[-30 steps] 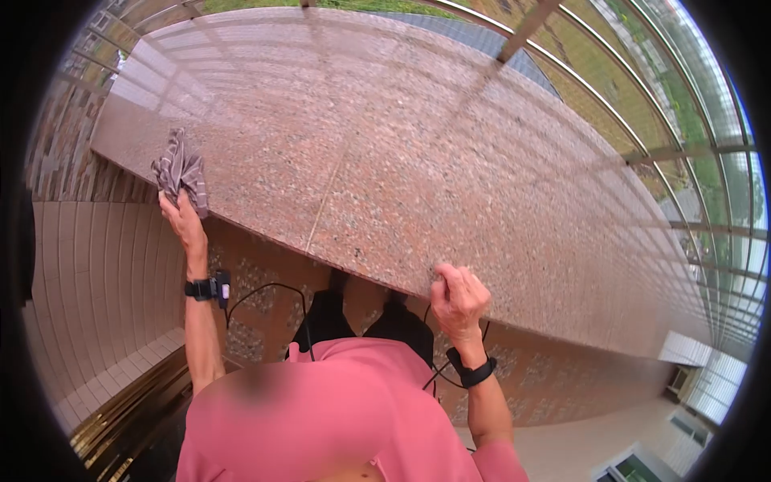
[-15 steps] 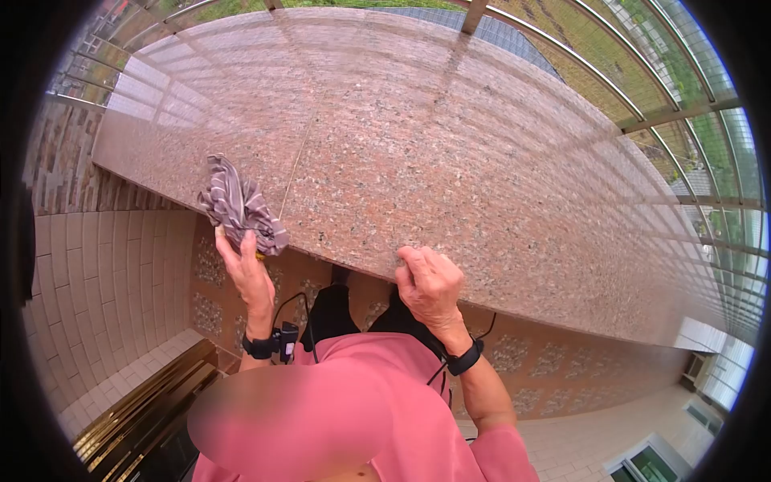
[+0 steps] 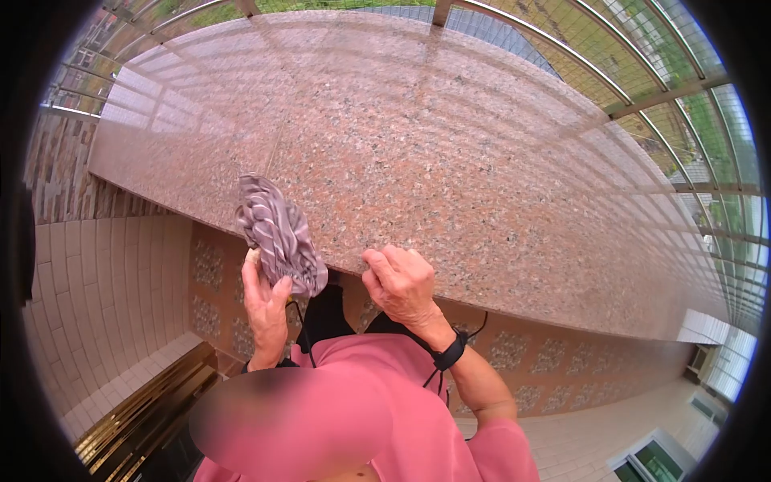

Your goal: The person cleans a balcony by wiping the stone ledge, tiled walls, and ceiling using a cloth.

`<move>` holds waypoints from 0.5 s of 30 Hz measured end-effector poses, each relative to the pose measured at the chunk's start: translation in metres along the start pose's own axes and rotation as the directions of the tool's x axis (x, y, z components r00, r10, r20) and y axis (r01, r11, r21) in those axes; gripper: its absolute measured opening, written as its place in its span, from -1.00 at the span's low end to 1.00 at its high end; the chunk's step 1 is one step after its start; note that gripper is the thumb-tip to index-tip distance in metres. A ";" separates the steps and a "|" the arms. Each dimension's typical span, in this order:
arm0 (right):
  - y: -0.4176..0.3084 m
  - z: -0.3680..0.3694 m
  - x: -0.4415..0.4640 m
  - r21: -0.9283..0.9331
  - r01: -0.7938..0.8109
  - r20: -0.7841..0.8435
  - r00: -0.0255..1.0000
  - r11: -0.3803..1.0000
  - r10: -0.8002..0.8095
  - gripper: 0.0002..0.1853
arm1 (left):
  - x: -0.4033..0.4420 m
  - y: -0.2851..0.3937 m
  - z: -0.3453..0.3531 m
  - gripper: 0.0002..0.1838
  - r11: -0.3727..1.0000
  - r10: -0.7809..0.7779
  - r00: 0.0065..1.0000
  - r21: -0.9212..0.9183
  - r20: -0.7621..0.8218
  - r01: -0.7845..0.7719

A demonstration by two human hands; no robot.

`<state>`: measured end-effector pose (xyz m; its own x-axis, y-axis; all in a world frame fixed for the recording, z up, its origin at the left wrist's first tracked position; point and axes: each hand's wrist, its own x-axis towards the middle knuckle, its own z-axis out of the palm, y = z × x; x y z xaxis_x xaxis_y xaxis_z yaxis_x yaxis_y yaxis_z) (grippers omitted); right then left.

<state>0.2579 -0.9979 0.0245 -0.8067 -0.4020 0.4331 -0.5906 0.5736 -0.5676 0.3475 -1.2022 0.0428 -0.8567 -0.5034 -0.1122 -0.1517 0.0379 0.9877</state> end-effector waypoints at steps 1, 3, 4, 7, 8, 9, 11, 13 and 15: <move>0.000 0.000 0.000 -0.004 0.001 0.001 1.000 1.000 -0.001 -0.75 | -0.002 0.004 -0.002 -0.26 0.999 0.002 0.999 -0.054 0.050 0.001; 0.000 0.000 -0.001 -0.011 -0.003 0.003 1.000 1.000 0.003 -0.75 | 0.002 0.013 -0.001 -0.29 0.993 0.012 0.997 -0.119 0.079 -0.003; -0.001 0.000 0.000 -0.011 -0.008 0.009 1.000 1.000 0.008 -0.75 | 0.006 0.020 0.000 -0.29 0.992 0.015 0.997 -0.125 0.080 -0.005; 0.000 0.001 0.001 0.091 -0.023 -0.040 0.999 0.996 0.027 -0.73 | 0.028 0.040 0.010 -0.35 0.939 0.344 0.931 -0.023 0.121 -0.344; 0.001 0.001 0.000 0.084 -0.020 -0.037 0.999 0.996 0.023 -0.73 | 0.036 0.043 0.009 -0.35 0.939 0.345 0.931 -0.031 0.117 -0.344; 0.001 -0.001 -0.001 0.136 -0.079 -0.020 0.996 0.988 0.083 -0.75 | 0.043 0.047 0.008 -0.36 0.863 0.442 0.863 0.144 0.244 -0.483; 0.001 -0.002 -0.003 0.176 -0.132 -0.003 0.991 0.976 0.134 -0.76 | 0.057 0.043 0.004 -0.38 0.743 0.426 0.774 0.307 0.468 -0.595; 0.000 -0.003 -0.004 0.297 -0.306 -0.023 0.945 0.904 0.328 -0.67 | 0.067 0.042 -0.005 -0.37 0.696 0.418 0.779 0.385 0.467 -0.605; -0.004 -0.007 0.001 0.356 -0.394 0.009 0.908 0.847 0.419 -0.61 | 0.084 0.039 -0.023 -0.39 0.595 0.456 0.773 0.495 0.441 -0.633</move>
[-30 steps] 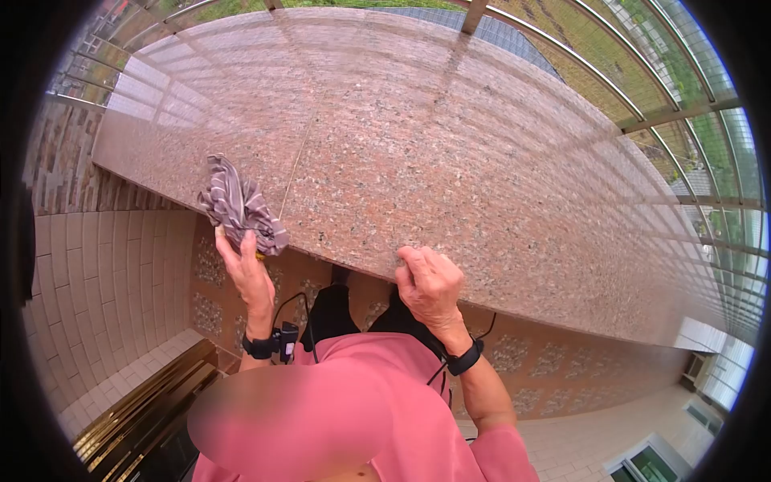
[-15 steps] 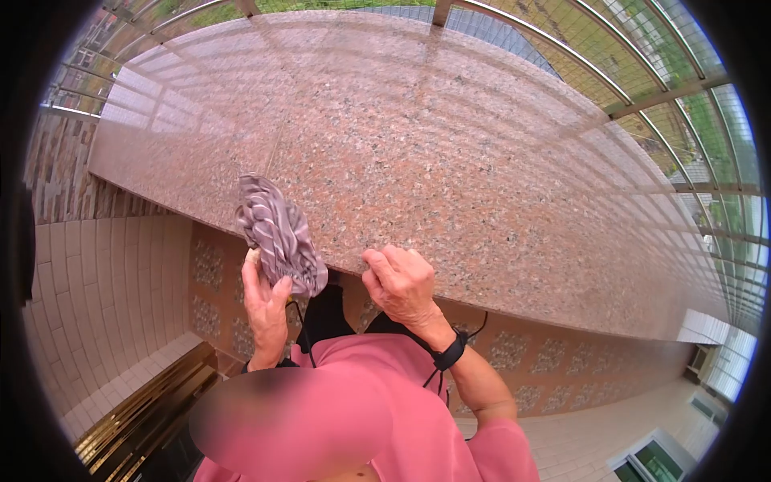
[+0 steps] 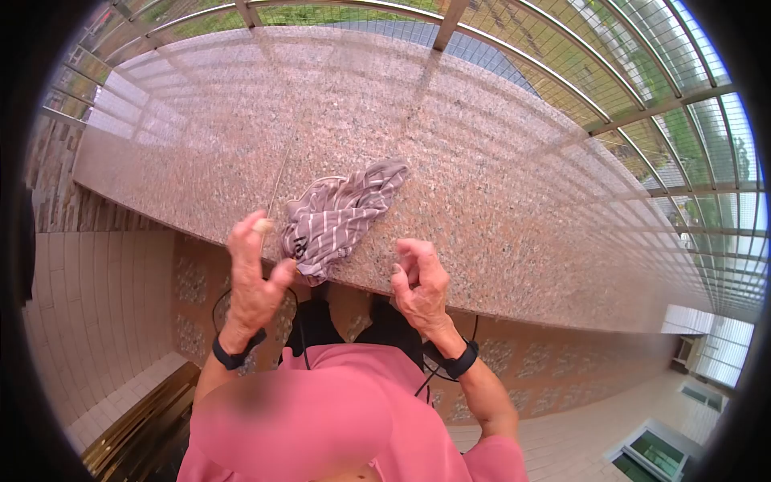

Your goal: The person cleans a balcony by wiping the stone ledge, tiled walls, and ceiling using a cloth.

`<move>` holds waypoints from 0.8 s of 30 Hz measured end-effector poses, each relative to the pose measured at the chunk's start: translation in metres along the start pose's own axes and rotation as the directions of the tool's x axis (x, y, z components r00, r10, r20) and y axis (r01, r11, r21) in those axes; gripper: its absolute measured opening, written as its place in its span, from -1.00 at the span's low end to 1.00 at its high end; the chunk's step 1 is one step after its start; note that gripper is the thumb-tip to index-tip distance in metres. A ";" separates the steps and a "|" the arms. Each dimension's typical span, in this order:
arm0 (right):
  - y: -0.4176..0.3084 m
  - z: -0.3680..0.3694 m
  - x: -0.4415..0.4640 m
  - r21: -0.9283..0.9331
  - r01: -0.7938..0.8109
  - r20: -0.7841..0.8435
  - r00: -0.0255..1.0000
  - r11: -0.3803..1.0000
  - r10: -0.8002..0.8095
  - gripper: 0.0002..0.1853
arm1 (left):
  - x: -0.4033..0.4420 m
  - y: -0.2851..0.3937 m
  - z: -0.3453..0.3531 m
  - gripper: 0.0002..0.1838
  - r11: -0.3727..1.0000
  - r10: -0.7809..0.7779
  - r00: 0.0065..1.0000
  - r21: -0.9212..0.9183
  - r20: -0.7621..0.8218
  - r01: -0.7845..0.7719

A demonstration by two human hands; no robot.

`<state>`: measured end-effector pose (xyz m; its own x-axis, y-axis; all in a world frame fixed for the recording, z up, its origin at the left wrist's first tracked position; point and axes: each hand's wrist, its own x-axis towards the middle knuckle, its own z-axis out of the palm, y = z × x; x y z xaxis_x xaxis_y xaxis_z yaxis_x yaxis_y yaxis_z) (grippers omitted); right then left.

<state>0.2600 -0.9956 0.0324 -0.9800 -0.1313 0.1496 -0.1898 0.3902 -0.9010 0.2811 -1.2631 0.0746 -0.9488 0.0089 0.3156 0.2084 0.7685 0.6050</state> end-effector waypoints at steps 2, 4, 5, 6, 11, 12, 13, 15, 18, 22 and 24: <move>-0.015 0.001 0.009 -0.043 0.022 0.036 0.999 0.999 -0.020 -0.35 | 0.007 -0.030 -0.017 -0.44 0.999 -0.027 0.999 0.043 -0.039 0.029; -0.048 0.004 0.025 -0.177 0.135 0.111 0.987 0.975 -0.116 -0.26 | 0.015 -0.063 -0.034 -0.49 0.995 -0.048 0.996 0.080 -0.079 0.054; -0.059 0.009 0.031 -0.292 0.248 0.202 0.960 0.924 -0.194 -0.16 | 0.020 -0.082 -0.041 -0.52 0.986 -0.032 0.995 0.158 -0.091 0.047; -0.064 0.018 0.035 -0.307 0.248 0.189 0.962 0.919 -0.196 -0.16 | 0.024 -0.100 -0.047 -0.55 0.971 -0.015 0.995 0.235 -0.102 0.039; -0.076 0.078 0.048 -0.517 0.337 0.458 0.885 0.787 -0.078 0.04 | 0.033 -0.172 -0.044 -0.56 0.959 -0.022 0.986 0.276 -0.167 0.068; -0.073 0.087 0.052 -0.534 0.376 0.463 0.880 0.758 -0.110 0.03 | 0.031 -0.177 -0.041 -0.55 0.949 -0.019 0.988 0.310 -0.154 0.066; -0.072 0.094 0.059 -0.547 0.374 0.459 0.882 0.749 -0.105 0.03 | 0.031 -0.179 -0.039 -0.54 0.937 -0.017 0.990 0.343 -0.140 0.065; -0.071 0.104 0.074 -0.574 0.437 0.505 0.855 0.693 -0.121 0.02 | 0.030 -0.176 -0.036 -0.53 0.941 -0.014 0.990 0.333 -0.140 0.061; -0.068 0.117 0.107 -0.585 0.466 0.520 0.844 0.663 -0.134 0.00 | 0.031 -0.174 -0.037 -0.54 0.932 -0.033 0.989 0.354 -0.142 0.082; -0.069 0.137 0.158 -0.613 0.468 0.534 0.839 0.637 -0.104 -0.05 | 0.030 -0.175 -0.038 -0.52 0.938 -0.054 0.991 0.335 -0.121 0.092; -0.066 0.148 0.183 -0.633 0.452 0.532 0.844 0.628 -0.072 -0.06 | 0.029 -0.174 -0.038 -0.52 0.940 -0.062 0.991 0.326 -0.117 0.097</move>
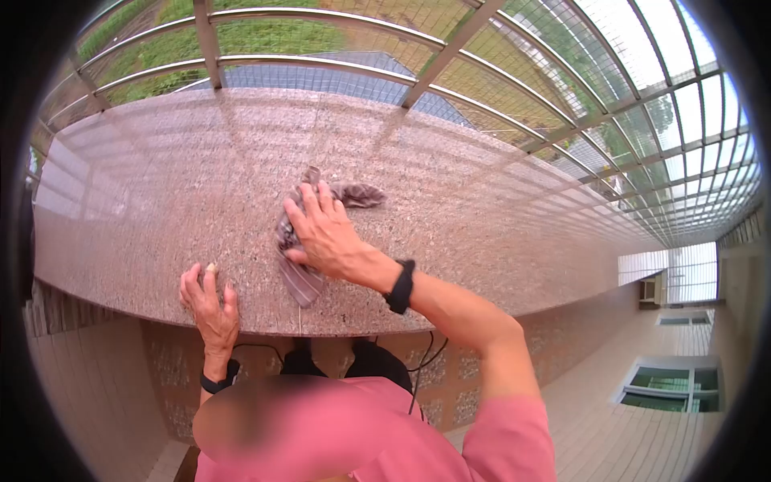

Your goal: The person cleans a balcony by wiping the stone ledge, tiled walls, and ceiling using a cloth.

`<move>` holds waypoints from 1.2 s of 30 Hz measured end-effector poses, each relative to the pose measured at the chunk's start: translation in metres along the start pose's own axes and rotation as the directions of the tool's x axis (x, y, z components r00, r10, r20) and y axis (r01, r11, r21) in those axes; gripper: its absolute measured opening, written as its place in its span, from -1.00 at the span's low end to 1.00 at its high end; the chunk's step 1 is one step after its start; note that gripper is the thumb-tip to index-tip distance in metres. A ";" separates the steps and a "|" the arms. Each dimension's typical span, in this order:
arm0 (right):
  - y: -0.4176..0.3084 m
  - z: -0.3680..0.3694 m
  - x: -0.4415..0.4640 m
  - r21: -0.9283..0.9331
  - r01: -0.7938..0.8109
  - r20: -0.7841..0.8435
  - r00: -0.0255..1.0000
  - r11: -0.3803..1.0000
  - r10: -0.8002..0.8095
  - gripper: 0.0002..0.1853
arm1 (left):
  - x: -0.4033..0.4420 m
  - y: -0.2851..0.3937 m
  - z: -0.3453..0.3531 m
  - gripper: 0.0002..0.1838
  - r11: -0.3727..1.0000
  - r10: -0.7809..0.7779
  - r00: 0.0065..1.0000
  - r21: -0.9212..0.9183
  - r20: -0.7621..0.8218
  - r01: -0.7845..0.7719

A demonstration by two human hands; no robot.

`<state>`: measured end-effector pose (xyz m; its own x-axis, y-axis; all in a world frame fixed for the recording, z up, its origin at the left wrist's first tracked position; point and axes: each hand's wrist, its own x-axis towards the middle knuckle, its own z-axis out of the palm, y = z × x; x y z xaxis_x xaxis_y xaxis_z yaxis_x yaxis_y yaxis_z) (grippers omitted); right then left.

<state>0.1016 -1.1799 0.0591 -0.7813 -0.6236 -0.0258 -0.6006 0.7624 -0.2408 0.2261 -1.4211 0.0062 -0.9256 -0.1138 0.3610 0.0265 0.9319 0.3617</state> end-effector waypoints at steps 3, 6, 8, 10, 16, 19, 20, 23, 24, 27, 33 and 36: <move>0.013 0.001 0.041 -0.002 -0.011 -0.059 0.998 1.000 0.011 -0.09 | 0.001 0.001 0.002 -0.51 1.000 -0.002 1.000 -0.007 -0.002 0.002; 0.031 -0.008 0.090 0.029 -0.051 -0.088 0.995 0.998 0.053 -0.09 | 0.001 0.000 0.001 -0.51 1.000 -0.009 1.000 -0.002 -0.001 0.009; 0.049 -0.009 0.127 0.026 -0.105 -0.112 0.988 0.994 0.107 -0.09 | 0.001 0.000 0.001 -0.51 1.000 -0.012 1.000 -0.010 -0.002 0.012; 0.068 -0.015 0.144 0.035 -0.155 -0.129 0.979 0.987 0.158 -0.09 | 0.002 0.001 -0.001 -0.54 0.999 -0.028 1.000 -0.021 -0.003 0.028; 0.111 -0.031 0.135 -0.070 -0.138 -0.138 0.982 0.988 0.127 -0.15 | 0.003 0.002 0.000 -0.56 0.999 -0.039 0.999 -0.011 -0.028 0.039; 0.147 -0.042 0.095 -0.137 -0.372 -0.153 0.924 0.918 0.352 -0.20 | 0.003 0.002 0.001 -0.56 0.999 -0.028 0.999 -0.019 -0.037 0.027; 0.160 -0.046 0.076 -0.165 -0.420 -0.180 0.902 0.892 0.392 -0.19 | 0.003 0.003 0.001 -0.56 1.000 -0.019 0.999 -0.024 -0.029 0.018; 0.209 -0.050 0.012 -0.139 -0.591 -0.216 0.801 0.795 0.558 -0.18 | 0.003 0.004 0.002 -0.55 1.000 -0.019 0.999 -0.007 -0.027 0.019; 0.225 -0.047 -0.007 -0.110 -0.655 -0.238 0.748 0.748 0.620 -0.17 | 0.002 0.004 0.003 -0.55 1.000 -0.013 0.999 0.024 -0.031 0.013; 0.242 -0.060 -0.050 -0.038 -0.788 -0.203 0.608 0.614 0.767 -0.14 | 0.001 0.003 0.006 -0.54 0.998 0.003 0.999 0.065 -0.042 -0.001; 0.209 -0.047 -0.057 -0.095 -0.835 -0.218 0.548 0.541 0.807 -0.11 | 0.000 0.002 0.008 -0.52 0.994 -0.004 1.000 0.107 -0.025 0.006; 0.158 -0.033 -0.066 -0.178 -0.759 -0.177 0.651 0.627 0.738 -0.09 | -0.001 0.000 0.008 -0.54 0.996 0.057 0.997 0.071 -0.050 -0.053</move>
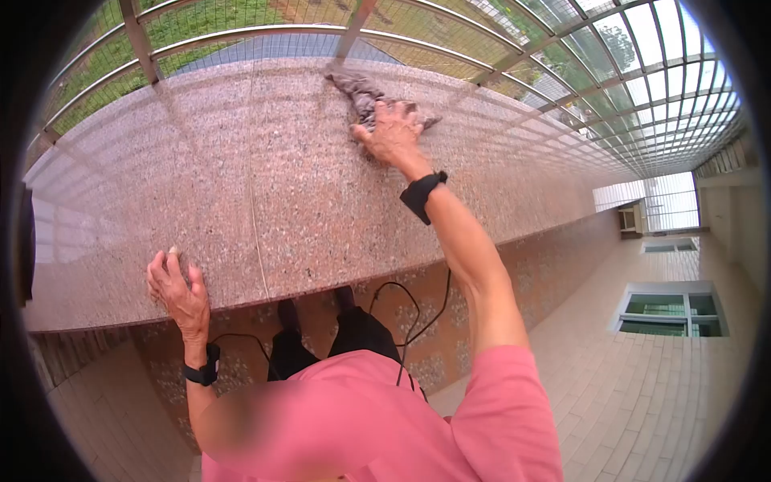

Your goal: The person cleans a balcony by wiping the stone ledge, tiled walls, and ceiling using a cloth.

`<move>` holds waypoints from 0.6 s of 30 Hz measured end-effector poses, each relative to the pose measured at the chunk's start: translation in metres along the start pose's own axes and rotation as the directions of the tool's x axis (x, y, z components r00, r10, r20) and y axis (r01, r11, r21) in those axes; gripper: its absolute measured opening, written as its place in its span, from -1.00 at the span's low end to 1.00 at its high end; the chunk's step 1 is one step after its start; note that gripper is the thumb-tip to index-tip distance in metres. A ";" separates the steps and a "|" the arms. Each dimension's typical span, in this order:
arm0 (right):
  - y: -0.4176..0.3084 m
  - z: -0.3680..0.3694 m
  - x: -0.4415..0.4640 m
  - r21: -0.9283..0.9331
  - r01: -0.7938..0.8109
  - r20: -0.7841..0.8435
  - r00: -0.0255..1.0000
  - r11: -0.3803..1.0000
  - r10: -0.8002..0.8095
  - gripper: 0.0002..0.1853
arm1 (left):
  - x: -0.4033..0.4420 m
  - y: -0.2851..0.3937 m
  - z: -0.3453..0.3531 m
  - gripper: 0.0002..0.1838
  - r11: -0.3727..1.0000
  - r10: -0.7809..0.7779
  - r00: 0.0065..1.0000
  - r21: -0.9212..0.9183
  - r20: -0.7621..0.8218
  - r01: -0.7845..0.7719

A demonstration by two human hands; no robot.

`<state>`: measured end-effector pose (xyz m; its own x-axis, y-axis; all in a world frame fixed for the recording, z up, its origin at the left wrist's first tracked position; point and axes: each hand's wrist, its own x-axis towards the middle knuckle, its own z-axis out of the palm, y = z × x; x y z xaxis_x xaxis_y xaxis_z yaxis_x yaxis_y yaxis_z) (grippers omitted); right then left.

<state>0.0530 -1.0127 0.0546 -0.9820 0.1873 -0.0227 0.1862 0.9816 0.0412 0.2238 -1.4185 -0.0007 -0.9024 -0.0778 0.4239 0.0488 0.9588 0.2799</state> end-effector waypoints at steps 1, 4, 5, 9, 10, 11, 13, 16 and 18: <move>-0.010 0.002 -0.014 0.046 0.061 -0.030 0.998 0.997 -0.060 -0.09 | 0.000 -0.001 0.000 -0.54 1.000 0.002 1.000 -0.008 0.006 -0.002; -0.053 -0.002 -0.063 0.097 0.163 0.009 0.986 0.982 -0.165 -0.17 | 0.000 -0.002 0.000 -0.56 0.996 0.038 0.999 -0.078 -0.007 -0.038; -0.067 -0.002 -0.079 0.093 0.218 0.008 0.976 0.972 -0.219 -0.18 | -0.001 -0.003 0.000 -0.57 0.995 0.043 0.999 -0.084 -0.005 -0.044; -0.131 -0.005 -0.149 0.260 0.436 -0.139 0.900 0.861 -0.414 -0.34 | -0.003 -0.009 0.001 -0.61 0.989 0.056 0.998 -0.139 -0.015 -0.057; -0.148 -0.001 -0.166 0.332 0.493 -0.233 0.869 0.805 -0.436 -0.39 | -0.003 -0.010 0.003 -0.61 0.986 0.072 0.997 -0.148 -0.017 -0.074; -0.166 0.004 -0.183 0.392 0.551 -0.328 0.832 0.737 -0.447 -0.44 | -0.003 -0.011 0.006 -0.61 0.988 0.049 0.998 -0.143 -0.035 -0.054; -0.198 0.021 -0.212 0.373 0.687 -0.465 0.720 0.624 -0.515 -0.50 | -0.005 -0.019 0.012 -0.62 0.989 0.037 0.998 -0.138 -0.056 -0.044; -0.214 0.028 -0.231 0.336 0.728 -0.492 0.677 0.598 -0.548 -0.58 | -0.008 -0.032 0.015 -0.60 0.979 0.073 0.992 -0.180 -0.107 -0.091; -0.198 0.028 -0.228 0.366 0.723 -0.465 0.687 0.585 -0.558 -0.59 | -0.010 -0.037 0.020 -0.60 0.986 0.087 0.992 -0.131 -0.095 -0.099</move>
<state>0.2405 -1.2488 0.0236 -0.7927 -0.4363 0.4258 -0.5904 0.7234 -0.3579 0.2223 -1.4481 -0.0325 -0.8500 -0.0198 0.5264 0.1935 0.9177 0.3469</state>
